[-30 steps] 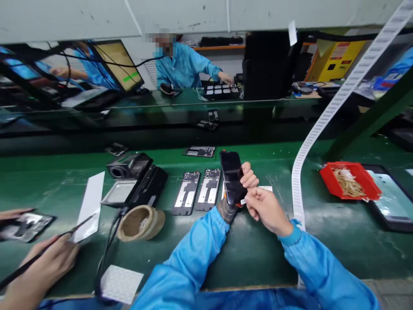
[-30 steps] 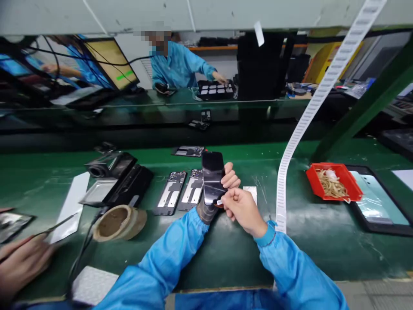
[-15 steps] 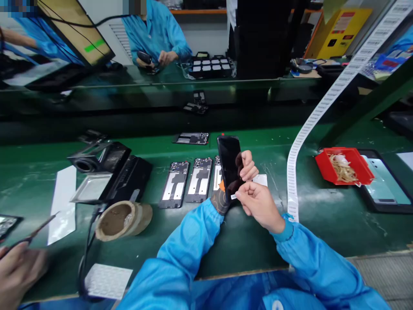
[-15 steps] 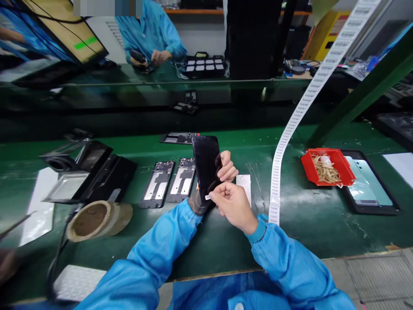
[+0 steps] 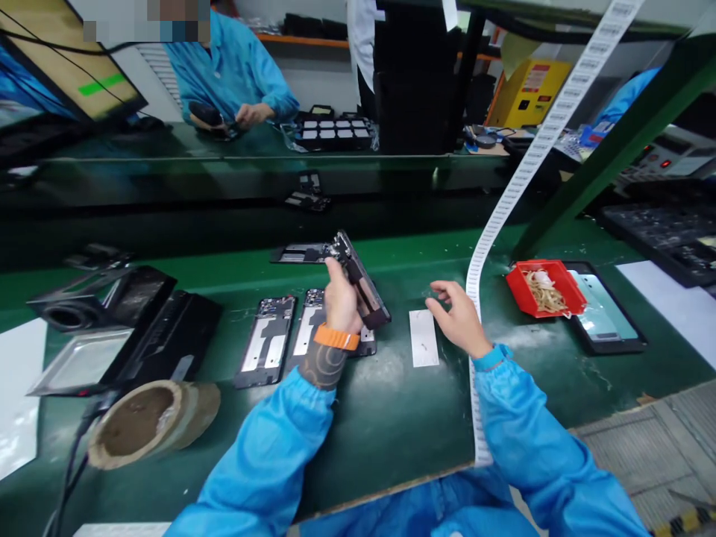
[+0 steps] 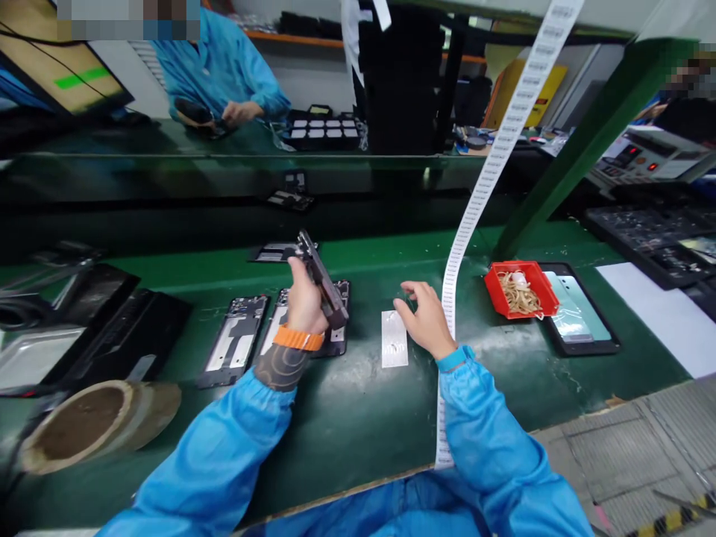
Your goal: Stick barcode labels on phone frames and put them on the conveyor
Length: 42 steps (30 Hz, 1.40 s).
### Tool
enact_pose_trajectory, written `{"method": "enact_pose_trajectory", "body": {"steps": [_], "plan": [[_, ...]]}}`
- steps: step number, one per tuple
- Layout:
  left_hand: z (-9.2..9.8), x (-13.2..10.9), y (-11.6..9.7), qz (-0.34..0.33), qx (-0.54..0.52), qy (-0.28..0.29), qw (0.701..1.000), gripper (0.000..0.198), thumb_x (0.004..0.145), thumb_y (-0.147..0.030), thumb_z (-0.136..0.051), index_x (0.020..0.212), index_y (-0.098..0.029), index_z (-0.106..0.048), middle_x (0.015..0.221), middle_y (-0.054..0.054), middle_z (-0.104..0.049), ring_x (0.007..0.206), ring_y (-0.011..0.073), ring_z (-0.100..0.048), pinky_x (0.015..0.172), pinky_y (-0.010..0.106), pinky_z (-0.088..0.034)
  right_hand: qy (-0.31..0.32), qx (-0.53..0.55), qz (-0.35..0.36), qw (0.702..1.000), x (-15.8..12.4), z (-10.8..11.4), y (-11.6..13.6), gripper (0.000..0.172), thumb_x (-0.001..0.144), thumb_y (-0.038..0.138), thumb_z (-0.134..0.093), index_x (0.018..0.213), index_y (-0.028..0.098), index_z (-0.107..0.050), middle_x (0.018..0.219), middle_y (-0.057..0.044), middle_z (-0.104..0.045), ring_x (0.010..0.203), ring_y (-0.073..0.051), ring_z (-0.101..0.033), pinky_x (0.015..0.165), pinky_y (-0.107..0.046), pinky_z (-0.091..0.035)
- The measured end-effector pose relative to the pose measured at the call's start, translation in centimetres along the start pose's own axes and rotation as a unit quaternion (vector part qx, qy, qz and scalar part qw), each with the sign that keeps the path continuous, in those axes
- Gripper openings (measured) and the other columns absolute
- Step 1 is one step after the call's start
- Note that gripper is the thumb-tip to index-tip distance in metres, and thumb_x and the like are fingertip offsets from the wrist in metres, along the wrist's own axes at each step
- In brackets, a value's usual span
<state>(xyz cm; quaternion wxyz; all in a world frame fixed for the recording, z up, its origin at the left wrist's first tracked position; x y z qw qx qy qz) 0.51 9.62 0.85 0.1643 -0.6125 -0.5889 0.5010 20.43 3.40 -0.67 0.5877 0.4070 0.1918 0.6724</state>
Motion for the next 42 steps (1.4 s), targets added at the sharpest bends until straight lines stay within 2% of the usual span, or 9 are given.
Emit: {"method": "enact_pose_trajectory", "body": {"steps": [2, 4, 7, 11, 16, 19, 25, 32, 42], "plan": [[0.8, -0.1, -1.1, -0.013, -0.005, 0.001, 1.000, 0.057, 0.090, -0.070, -0.041, 0.087, -0.016, -0.060, 0.066, 0.003, -0.065, 0.059, 0.0158, -0.066, 0.059, 0.028, -0.054, 0.079, -0.067, 0.024, 0.994, 0.4, -0.1, -1.4, 0.027, 0.084, 0.024, -0.063, 0.110, 0.019, -0.062, 0.105, -0.010, -0.066, 0.096, -0.024, -0.059, 0.087, -0.039, -0.045], [1.1, -0.5, -2.0, -0.007, -0.059, 0.083, 0.995, 0.064, 0.091, -0.071, -0.036, 0.098, -0.014, -0.064, 0.088, 0.011, -0.072, 0.082, 0.0227, -0.071, 0.076, 0.039, -0.058, 0.129, -0.110, 0.023, 0.985, 0.3, -0.7, -2.1, 0.026, 0.083, 0.020, -0.064, 0.109, 0.019, -0.064, 0.101, -0.009, -0.067, 0.096, -0.025, -0.058, 0.087, -0.039, -0.043], [1.1, -1.3, -2.8, 0.011, -0.115, 0.194, 0.974, 0.072, 0.090, -0.075, -0.031, 0.108, -0.014, -0.065, 0.111, 0.017, -0.071, 0.100, 0.0276, -0.069, 0.088, 0.050, -0.055, 0.141, -0.125, 0.003, 0.982, 0.0, -1.6, -2.0, 0.013, 0.083, 0.015, -0.062, 0.095, 0.020, -0.066, 0.092, -0.006, -0.067, 0.091, -0.024, -0.057, 0.083, -0.038, -0.041], [1.2, -2.1, -2.2, 0.083, -0.066, 0.316, 0.943, 0.074, 0.087, -0.074, -0.040, 0.120, -0.011, -0.063, 0.114, 0.020, -0.069, 0.095, 0.0284, -0.070, 0.086, 0.050, -0.056, 0.128, -0.034, -0.009, 0.991, 0.2, -1.1, -1.0, 0.006, 0.085, 0.015, -0.057, 0.081, 0.020, -0.059, 0.081, -0.003, -0.063, 0.081, -0.020, -0.057, 0.075, -0.032, -0.041], [2.2, -2.7, 0.9, 0.196, 0.037, 0.462, 0.864, 0.072, 0.075, -0.061, -0.071, 0.127, -0.012, -0.061, 0.098, 0.018, -0.073, 0.087, 0.0313, -0.072, 0.073, 0.041, -0.059, 0.091, 0.089, -0.011, 0.992, 0.4, 0.6, 0.3, 0.006, 0.088, 0.025, -0.056, 0.086, 0.020, -0.058, 0.081, -0.001, -0.062, 0.075, -0.016, -0.056, 0.071, -0.029, -0.044], [2.4, -3.1, 2.0, 0.210, 0.067, 0.479, 0.850, 0.073, 0.071, -0.059, -0.076, 0.126, -0.014, -0.061, 0.091, 0.015, -0.073, 0.081, 0.0306, -0.073, 0.065, 0.036, -0.058, 0.071, 0.100, -0.013, 0.992, 0.3, 1.0, 0.6, 0.009, 0.088, 0.028, -0.057, 0.087, 0.019, -0.060, 0.082, -0.002, -0.063, 0.075, -0.017, -0.057, 0.071, -0.030, -0.045], [2.0, -3.5, 1.9, 0.185, 0.074, 0.475, 0.857, 0.074, 0.070, -0.063, -0.075, 0.124, -0.015, -0.062, 0.089, 0.015, -0.073, 0.078, 0.0297, -0.073, 0.061, 0.033, -0.057, 0.057, 0.106, -0.020, 0.992, 0.2, 1.8, 0.7, 0.015, 0.084, 0.027, -0.064, 0.097, 0.020, -0.064, 0.087, -0.003, -0.067, 0.076, -0.017, -0.060, 0.070, -0.031, -0.048], [2.3, -3.4, 2.0, 0.188, 0.076, 0.477, 0.855, 0.069, 0.073, -0.058, -0.075, 0.124, -0.013, -0.062, 0.088, 0.015, -0.073, 0.079, 0.0306, -0.073, 0.064, 0.036, -0.059, 0.075, 0.105, -0.013, 0.992, 0.3, 2.2, 0.8, 0.010, 0.087, 0.027, -0.059, 0.089, 0.021, -0.067, 0.084, -0.003, -0.067, 0.074, -0.017, -0.060, 0.069, -0.031, -0.048], [1.9, -3.6, 2.2, 0.226, 0.074, 0.450, 0.861, 0.062, 0.077, -0.062, -0.069, 0.113, -0.012, -0.065, 0.087, 0.016, -0.074, 0.072, 0.0281, -0.073, 0.064, 0.038, -0.059, -0.013, -0.066, 0.130, 0.989, 0.0, 1.6, 1.4, 0.017, 0.091, 0.019, -0.054, 0.092, 0.022, -0.071, 0.092, -0.009, -0.067, 0.092, -0.024, -0.059, 0.083, -0.040, -0.048]]}}
Point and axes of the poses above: each hand's wrist, its own x-axis towards the middle knuckle, its own z-axis out of the back of the hand, y = z × x, the point moved 2 cm from there along x, towards the middle knuckle
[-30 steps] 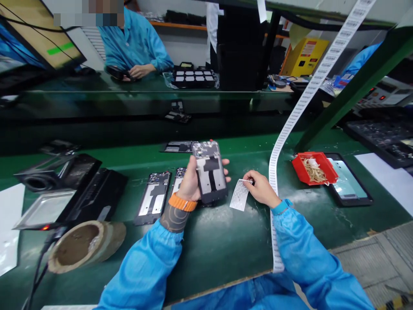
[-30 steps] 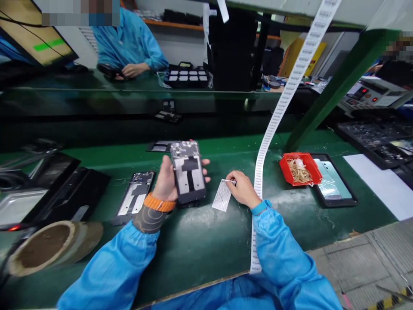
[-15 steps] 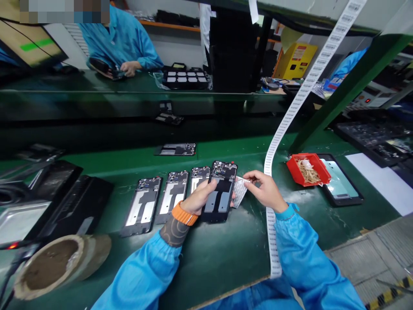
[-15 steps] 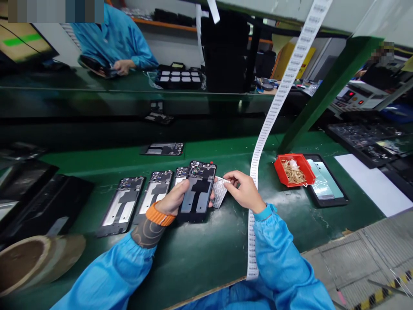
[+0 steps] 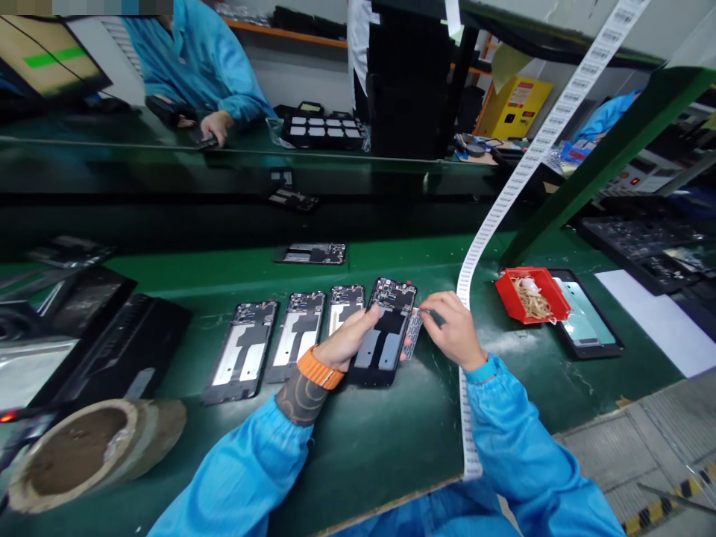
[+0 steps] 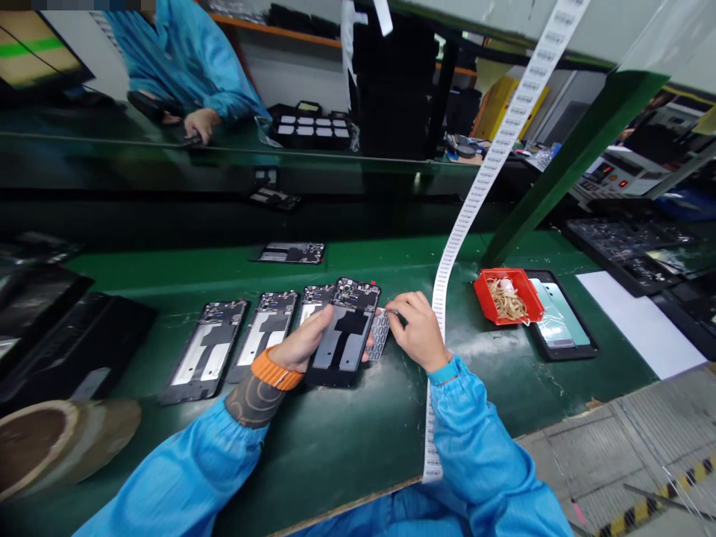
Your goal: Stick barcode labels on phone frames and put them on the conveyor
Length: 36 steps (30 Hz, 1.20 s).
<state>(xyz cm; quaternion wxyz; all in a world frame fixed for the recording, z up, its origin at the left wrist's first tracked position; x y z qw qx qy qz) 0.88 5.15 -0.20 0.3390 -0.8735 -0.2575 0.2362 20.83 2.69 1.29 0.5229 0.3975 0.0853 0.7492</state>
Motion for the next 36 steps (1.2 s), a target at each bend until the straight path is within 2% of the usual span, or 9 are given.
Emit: {"method": "enact_pose_trajectory", "body": {"steps": [3, 6, 12, 16, 22, 26, 31, 36], "plan": [[-0.2, 0.2, 0.0, 0.039, -0.064, 0.021, 0.997, 0.064, 0.084, -0.068, -0.055, 0.114, -0.012, -0.066, 0.083, 0.015, -0.073, 0.073, 0.0279, -0.073, 0.064, 0.036, -0.058, -0.018, -0.031, -0.004, 0.999, -0.2, -0.5, -0.3, 0.019, 0.092, 0.020, -0.054, 0.093, 0.023, -0.073, 0.091, -0.009, -0.066, 0.091, -0.025, -0.058, 0.083, -0.041, -0.048], [-0.6, 0.3, 0.1, 0.065, -0.130, 0.049, 0.988, 0.073, 0.086, -0.074, -0.043, 0.117, -0.012, -0.065, 0.080, 0.015, -0.073, 0.074, 0.0281, -0.073, 0.063, 0.035, -0.057, -0.033, -0.048, -0.006, 0.998, -0.3, -0.9, -0.5, 0.021, 0.092, 0.020, -0.054, 0.095, 0.024, -0.074, 0.092, -0.009, -0.066, 0.091, -0.025, -0.058, 0.082, -0.041, -0.049], [-1.7, 0.4, -0.5, 0.051, -0.176, 0.068, 0.981, 0.080, 0.085, -0.078, -0.035, 0.118, -0.011, -0.063, 0.079, 0.015, -0.072, 0.074, 0.0281, -0.072, 0.065, 0.038, -0.057, -0.037, -0.061, -0.006, 0.997, -0.3, -1.4, -0.4, 0.022, 0.095, 0.021, -0.051, 0.094, 0.023, -0.073, 0.091, -0.009, -0.070, 0.087, -0.024, -0.060, 0.079, -0.040, -0.049], [-2.2, 0.4, -0.8, 0.051, -0.184, 0.046, 0.981, 0.080, 0.087, -0.077, -0.030, 0.115, -0.010, -0.064, 0.079, 0.015, -0.072, 0.075, 0.0281, -0.072, 0.066, 0.039, -0.056, -0.038, -0.044, -0.012, 0.998, -0.3, -1.4, -0.3, 0.019, 0.093, 0.019, -0.052, 0.089, 0.023, -0.070, 0.091, -0.007, -0.072, 0.087, -0.024, -0.062, 0.080, -0.039, -0.048], [-1.5, 0.6, -0.2, 0.075, -0.171, 0.010, 0.982, 0.076, 0.088, -0.076, -0.033, 0.114, -0.012, -0.066, 0.078, 0.014, -0.072, 0.072, 0.0274, -0.072, 0.064, 0.037, -0.056, -0.020, -0.025, -0.035, 0.999, -0.3, -1.2, -0.5, 0.019, 0.089, 0.019, -0.054, 0.103, 0.021, -0.067, 0.090, -0.008, -0.070, 0.088, -0.025, -0.061, 0.080, -0.038, -0.049], [-1.1, 0.7, 0.3, 0.101, -0.149, -0.010, 0.984, 0.080, 0.086, -0.078, -0.033, 0.116, -0.012, -0.065, 0.080, 0.015, -0.073, 0.070, 0.0278, -0.072, 0.060, 0.035, -0.056, 0.005, -0.027, -0.018, 0.999, -0.1, -1.1, -0.4, 0.015, 0.091, 0.020, -0.054, 0.092, 0.021, -0.069, 0.091, -0.008, -0.070, 0.089, -0.025, -0.059, 0.082, -0.039, -0.047], [-1.4, 0.6, 0.0, 0.113, -0.153, -0.031, 0.981, 0.081, 0.090, -0.075, -0.023, 0.120, -0.011, -0.063, 0.088, 0.017, -0.073, 0.077, 0.0288, -0.073, 0.068, 0.039, -0.057, -0.001, -0.033, -0.012, 0.999, -0.2, -1.2, -0.6, 0.014, 0.091, 0.018, -0.054, 0.084, 0.021, -0.066, 0.089, -0.007, -0.068, 0.087, -0.024, -0.058, 0.080, -0.038, -0.047], [-1.6, 0.5, -0.1, 0.124, -0.148, -0.046, 0.980, 0.077, 0.092, -0.072, -0.026, 0.122, -0.011, -0.062, 0.091, 0.017, -0.074, 0.081, 0.0295, -0.073, 0.072, 0.041, -0.058, 0.007, -0.037, 0.008, 0.999, -0.2, -1.2, -0.7, 0.012, 0.090, 0.016, -0.054, 0.082, 0.021, -0.062, 0.088, -0.007, -0.065, 0.087, -0.023, -0.056, 0.078, -0.037, -0.046]]}}
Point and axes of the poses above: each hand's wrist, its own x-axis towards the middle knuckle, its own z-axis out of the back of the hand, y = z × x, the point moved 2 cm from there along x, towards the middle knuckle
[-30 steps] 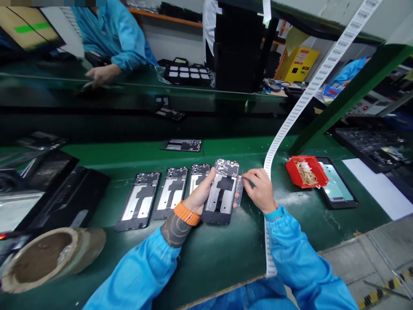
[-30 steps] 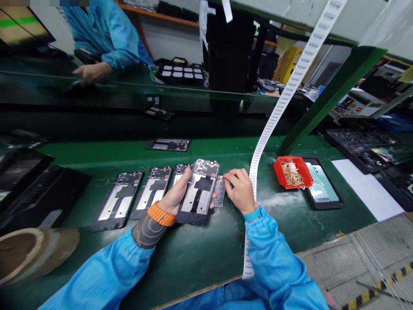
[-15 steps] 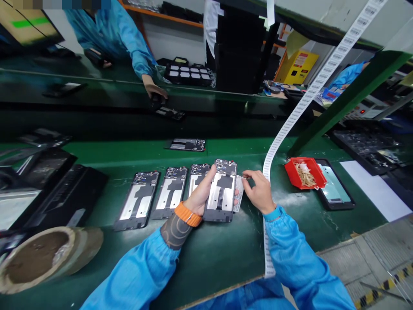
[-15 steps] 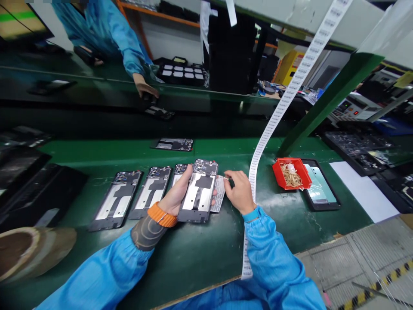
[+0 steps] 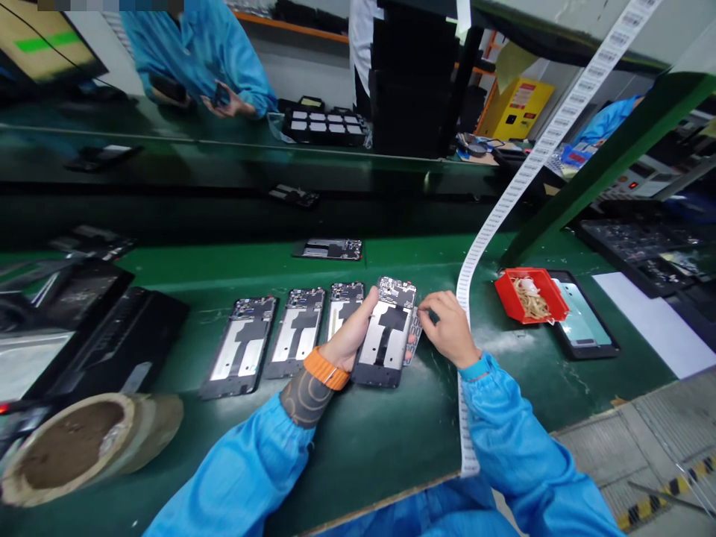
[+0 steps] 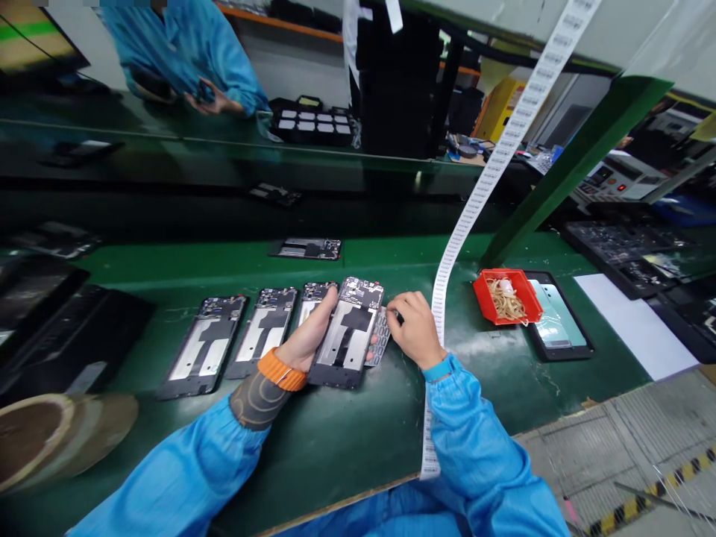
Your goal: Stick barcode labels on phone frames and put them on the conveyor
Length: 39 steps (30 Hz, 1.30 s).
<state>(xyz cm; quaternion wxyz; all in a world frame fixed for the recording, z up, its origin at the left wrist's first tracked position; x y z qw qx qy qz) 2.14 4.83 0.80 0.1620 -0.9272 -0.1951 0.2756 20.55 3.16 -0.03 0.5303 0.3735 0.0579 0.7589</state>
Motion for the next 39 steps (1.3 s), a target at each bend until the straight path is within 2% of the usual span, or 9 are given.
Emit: {"method": "enact_pose_trajectory", "body": {"steps": [4, 8, 11, 14, 20, 29, 33, 36, 39], "plan": [[-0.2, 0.3, 0.1, -0.007, -0.014, 0.000, 1.000, 0.077, 0.092, -0.072, -0.028, 0.121, -0.011, -0.064, 0.089, 0.016, -0.074, 0.078, 0.0290, -0.073, 0.070, 0.040, -0.058, -0.003, 0.034, -0.002, 0.999, 0.2, 0.6, 0.2, 0.012, 0.086, 0.013, -0.054, 0.079, 0.021, -0.059, 0.090, -0.007, -0.064, 0.089, -0.023, -0.056, 0.080, -0.037, -0.045], [-0.1, 0.8, 0.4, -0.014, 0.001, -0.051, 0.999, 0.080, 0.089, -0.075, -0.029, 0.119, -0.011, -0.065, 0.085, 0.017, -0.074, 0.070, 0.0278, -0.072, 0.063, 0.039, -0.058, -0.050, 0.160, -0.085, 0.982, 0.4, 1.1, -0.1, 0.010, 0.084, 0.016, -0.058, 0.076, 0.021, -0.059, 0.087, -0.005, -0.064, 0.087, -0.021, -0.059, 0.078, -0.035, -0.046], [0.1, 1.0, 0.4, -0.054, 0.024, -0.089, 0.994, 0.078, 0.090, -0.074, -0.030, 0.118, -0.011, -0.066, 0.084, 0.017, -0.074, 0.067, 0.0264, -0.072, 0.061, 0.037, -0.057, -0.087, 0.291, -0.175, 0.937, 0.2, 0.7, -0.7, 0.007, 0.082, 0.021, -0.063, 0.075, 0.021, -0.060, 0.081, -0.002, -0.063, 0.078, -0.017, -0.059, 0.071, -0.031, -0.047], [0.0, 1.0, 0.0, -0.120, -0.001, -0.065, 0.991, 0.077, 0.094, -0.069, -0.023, 0.118, -0.011, -0.067, 0.088, 0.017, -0.074, 0.074, 0.0254, -0.072, 0.069, 0.037, -0.057, -0.111, 0.397, -0.242, 0.878, -0.1, -0.1, -0.5, 0.009, 0.079, 0.022, -0.068, 0.074, 0.020, -0.061, 0.075, 0.001, -0.062, 0.065, -0.013, -0.055, 0.063, -0.028, -0.044], [-0.4, 1.8, 0.6, -0.175, -0.056, -0.025, 0.983, 0.072, 0.095, -0.066, -0.030, 0.111, -0.008, -0.070, 0.086, 0.016, -0.073, 0.074, 0.0246, -0.071, 0.074, 0.036, -0.056, -0.077, 0.552, -0.282, 0.781, -0.7, -1.4, 2.9, 0.016, 0.076, 0.027, -0.074, 0.073, 0.020, -0.060, 0.073, 0.002, -0.064, 0.058, -0.010, -0.053, 0.057, -0.026, -0.044], [-0.6, 2.2, 1.0, -0.169, -0.102, 0.042, 0.979, 0.076, 0.093, -0.067, -0.033, 0.125, -0.005, -0.064, 0.103, 0.020, -0.072, 0.093, 0.0309, -0.070, 0.086, 0.042, -0.053, -0.097, 0.553, -0.273, 0.781, -0.8, -1.0, 3.0, 0.019, 0.077, 0.030, -0.075, 0.074, 0.021, -0.059, 0.076, 0.000, -0.064, 0.060, -0.011, -0.055, 0.056, -0.026, -0.046], [-0.9, 1.6, 0.3, -0.207, -0.116, 0.003, 0.971, 0.077, 0.096, -0.064, -0.028, 0.137, -0.006, -0.056, 0.120, 0.022, -0.068, 0.109, 0.0324, -0.066, 0.098, 0.045, -0.048, -0.130, 0.474, -0.258, 0.832, -0.6, -0.3, 1.7, 0.020, 0.080, 0.029, -0.072, 0.095, 0.023, -0.061, 0.091, -0.002, -0.064, 0.077, -0.015, -0.060, 0.069, -0.031, -0.052], [-1.0, 1.3, 0.0, -0.235, -0.123, -0.010, 0.964, 0.087, 0.093, -0.072, -0.020, 0.141, -0.007, -0.053, 0.126, 0.022, -0.065, 0.115, 0.0327, -0.063, 0.101, 0.046, -0.046, -0.067, 0.440, -0.242, 0.862, -0.7, -0.7, 1.9, 0.047, 0.080, 0.029, -0.072, 0.122, 0.025, -0.052, 0.103, -0.004, -0.063, 0.092, -0.018, -0.061, 0.081, -0.035, -0.053], [-0.9, 1.0, -0.2, -0.238, -0.112, -0.020, 0.964, 0.097, 0.089, -0.077, -0.013, 0.140, -0.005, -0.053, 0.124, 0.023, -0.066, 0.115, 0.0330, -0.063, 0.102, 0.047, -0.045, 0.022, 0.455, -0.235, 0.859, -1.1, -1.7, 2.7, 0.064, 0.078, 0.029, -0.073, 0.133, 0.027, -0.041, 0.104, -0.004, -0.063, 0.088, -0.017, -0.063, 0.079, -0.035, -0.054]]}}
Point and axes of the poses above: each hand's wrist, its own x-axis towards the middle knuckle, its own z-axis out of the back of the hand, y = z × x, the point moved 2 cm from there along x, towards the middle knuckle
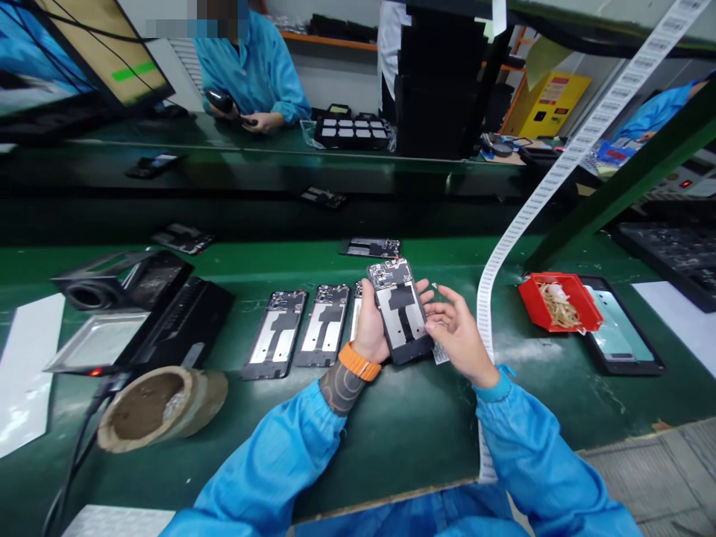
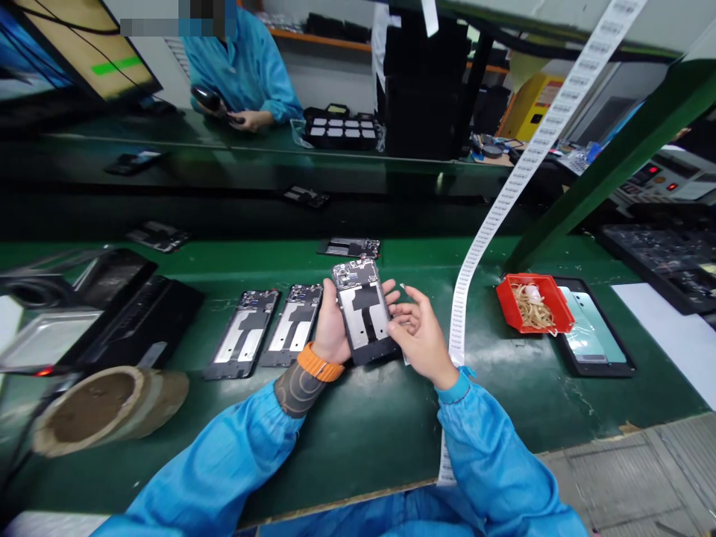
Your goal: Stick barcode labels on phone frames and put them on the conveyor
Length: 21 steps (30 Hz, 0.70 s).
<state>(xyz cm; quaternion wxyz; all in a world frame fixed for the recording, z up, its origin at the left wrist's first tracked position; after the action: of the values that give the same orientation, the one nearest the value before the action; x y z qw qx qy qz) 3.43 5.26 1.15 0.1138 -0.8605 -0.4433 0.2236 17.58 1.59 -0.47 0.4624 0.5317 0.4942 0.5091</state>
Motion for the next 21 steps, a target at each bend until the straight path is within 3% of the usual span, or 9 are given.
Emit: {"method": "enact_pose_trajectory", "body": {"steps": [2, 4, 8, 10, 12, 15, 21], "plan": [[0.0, 0.0, -0.2, -0.013, 0.014, -0.009, 1.000, 0.098, 0.089, -0.078, -0.012, 0.138, -0.004, -0.055, 0.122, 0.022, -0.066, 0.114, 0.0317, -0.063, 0.101, 0.045, -0.046, 0.017, 0.003, -0.010, 1.000, -0.1, -0.3, -0.1, 0.068, 0.077, 0.029, -0.074, 0.136, 0.027, -0.038, 0.102, -0.003, -0.064, 0.083, -0.016, -0.063, 0.078, -0.034, -0.053], [0.2, 0.0, -0.4, -0.031, 0.028, -0.021, 0.999, 0.095, 0.090, -0.076, -0.013, 0.134, -0.004, -0.059, 0.122, 0.022, -0.067, 0.112, 0.0297, -0.065, 0.099, 0.041, -0.049, -0.002, -0.004, -0.005, 1.000, 0.1, 0.4, 0.0, 0.062, 0.078, 0.029, -0.073, 0.132, 0.026, -0.043, 0.095, -0.001, -0.065, 0.080, -0.016, -0.063, 0.076, -0.033, -0.053], [0.7, 0.3, -0.7, -0.037, 0.056, -0.043, 0.997, 0.088, 0.093, -0.072, -0.017, 0.123, -0.005, -0.065, 0.122, 0.021, -0.067, 0.104, 0.0285, -0.068, 0.092, 0.040, -0.054, -0.123, -0.106, 0.026, 0.986, 1.7, 4.5, 0.3, 0.019, 0.079, 0.033, -0.068, 0.092, 0.020, -0.063, 0.080, -0.002, -0.066, 0.075, -0.017, -0.061, 0.071, -0.032, -0.050], [1.1, 0.5, -0.6, -0.025, 0.071, -0.059, 0.995, 0.083, 0.094, -0.070, -0.020, 0.120, -0.006, -0.066, 0.120, 0.021, -0.068, 0.097, 0.0288, -0.070, 0.086, 0.043, -0.057, -0.146, -0.168, 0.020, 0.975, 2.6, 6.4, -0.1, 0.015, 0.078, 0.034, -0.067, 0.078, 0.019, -0.064, 0.074, -0.002, -0.065, 0.070, -0.017, -0.058, 0.067, -0.031, -0.047], [1.4, 0.7, -0.4, -0.005, 0.085, -0.079, 0.993, 0.076, 0.095, -0.067, -0.025, 0.119, -0.008, -0.066, 0.113, 0.020, -0.071, 0.090, 0.0281, -0.072, 0.080, 0.043, -0.059, -0.117, -0.204, -0.006, 0.972, 3.4, 7.2, -1.2, 0.015, 0.076, 0.034, -0.066, 0.073, 0.019, -0.064, 0.069, -0.001, -0.064, 0.066, -0.017, -0.057, 0.063, -0.030, -0.045], [1.5, 0.8, 0.2, 0.028, 0.103, -0.108, 0.988, 0.069, 0.096, -0.064, -0.030, 0.116, -0.009, -0.067, 0.102, 0.019, -0.073, 0.083, 0.0262, -0.073, 0.074, 0.039, -0.060, -0.064, -0.218, -0.025, 0.974, 4.1, 6.6, -2.7, 0.015, 0.076, 0.033, -0.063, 0.073, 0.019, -0.063, 0.066, 0.001, -0.062, 0.063, -0.016, -0.056, 0.060, -0.028, -0.043], [1.3, 0.9, 1.2, 0.035, 0.136, -0.178, 0.974, 0.060, 0.099, -0.056, -0.035, 0.108, -0.006, -0.067, 0.090, 0.018, -0.075, 0.073, 0.0221, -0.073, 0.069, 0.034, -0.061, 0.059, -0.279, 0.053, 0.957, 5.8, 5.0, -2.8, 0.013, 0.082, 0.028, -0.055, 0.074, 0.019, -0.060, 0.080, -0.002, -0.063, 0.074, -0.016, -0.057, 0.067, -0.028, -0.043]]}}
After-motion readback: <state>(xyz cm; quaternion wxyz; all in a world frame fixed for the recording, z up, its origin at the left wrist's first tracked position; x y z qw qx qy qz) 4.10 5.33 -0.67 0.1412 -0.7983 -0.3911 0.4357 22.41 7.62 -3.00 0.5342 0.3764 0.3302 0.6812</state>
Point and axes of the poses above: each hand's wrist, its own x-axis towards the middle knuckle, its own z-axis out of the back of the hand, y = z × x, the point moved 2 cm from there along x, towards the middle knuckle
